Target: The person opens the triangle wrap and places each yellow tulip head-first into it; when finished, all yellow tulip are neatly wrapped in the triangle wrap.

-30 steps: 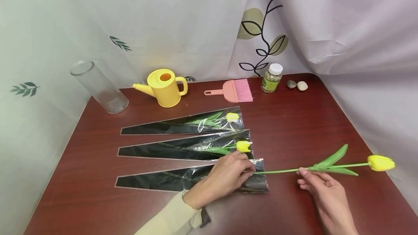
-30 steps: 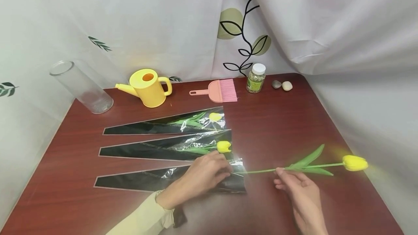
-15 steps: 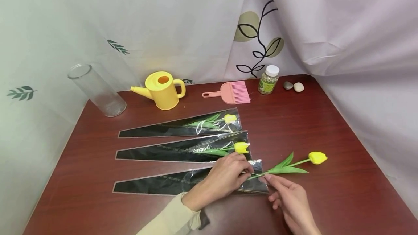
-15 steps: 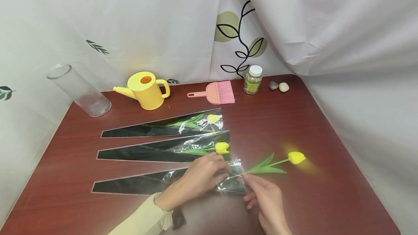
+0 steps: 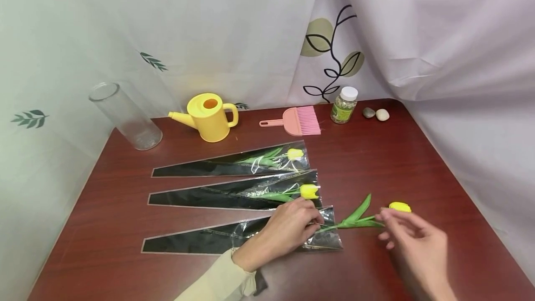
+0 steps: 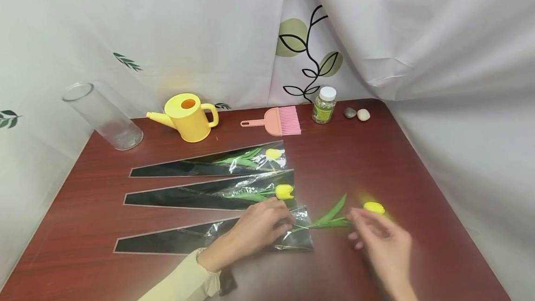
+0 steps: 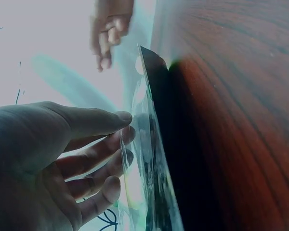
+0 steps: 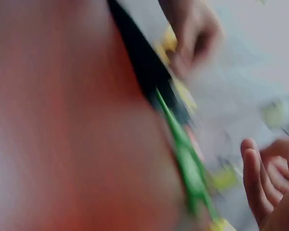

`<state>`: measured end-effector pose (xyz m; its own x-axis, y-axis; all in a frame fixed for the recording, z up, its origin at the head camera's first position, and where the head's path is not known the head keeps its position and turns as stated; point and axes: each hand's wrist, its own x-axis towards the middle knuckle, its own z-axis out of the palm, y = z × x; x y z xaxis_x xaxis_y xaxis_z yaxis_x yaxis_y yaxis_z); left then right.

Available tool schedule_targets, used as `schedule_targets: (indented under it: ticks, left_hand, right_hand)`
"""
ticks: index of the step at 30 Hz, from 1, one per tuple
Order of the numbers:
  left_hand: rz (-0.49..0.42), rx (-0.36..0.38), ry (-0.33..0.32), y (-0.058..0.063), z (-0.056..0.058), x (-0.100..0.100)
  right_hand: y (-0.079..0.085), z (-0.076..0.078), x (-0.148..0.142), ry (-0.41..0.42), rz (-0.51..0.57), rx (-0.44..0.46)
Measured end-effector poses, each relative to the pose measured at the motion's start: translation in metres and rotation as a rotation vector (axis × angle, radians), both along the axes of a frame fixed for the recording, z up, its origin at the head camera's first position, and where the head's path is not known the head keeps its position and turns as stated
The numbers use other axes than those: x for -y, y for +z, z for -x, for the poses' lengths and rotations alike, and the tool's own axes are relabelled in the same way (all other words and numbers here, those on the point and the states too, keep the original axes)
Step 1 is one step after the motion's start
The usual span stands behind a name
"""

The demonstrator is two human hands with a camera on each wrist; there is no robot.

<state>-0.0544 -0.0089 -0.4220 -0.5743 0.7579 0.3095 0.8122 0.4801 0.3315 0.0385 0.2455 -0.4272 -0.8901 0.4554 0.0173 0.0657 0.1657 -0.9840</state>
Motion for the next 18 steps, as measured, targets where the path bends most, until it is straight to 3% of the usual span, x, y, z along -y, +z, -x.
schedule_targets:
  ticks: [4,6,7,10,12,18]
  left_hand:
    - [0.007,0.001,0.0,0.0,-0.001,0.0]
    - [0.01,0.004,0.002,0.0,-0.001,0.0]
    - [0.01,0.005,0.002,0.0,-0.001,0.0]
    - [0.016,0.006,-0.001,0.0,-0.001,0.0]
    - [0.025,0.0,-0.003,0.0,-0.002,0.0]
    - [0.038,-0.018,-0.004,0.001,-0.002,-0.001]
  right_hand:
    - [0.009,0.01,-0.035,0.068,-0.42,-0.192]
    - [0.01,0.019,-0.05,0.123,-0.68,-0.345]
    - [0.009,0.023,-0.056,0.167,-0.748,-0.415]
    - [0.006,0.035,-0.067,0.284,-0.889,-0.577]
    - [0.003,0.041,-0.071,0.347,-0.962,-0.625]
    - [-0.001,0.049,-0.077,0.444,-1.158,-0.633]
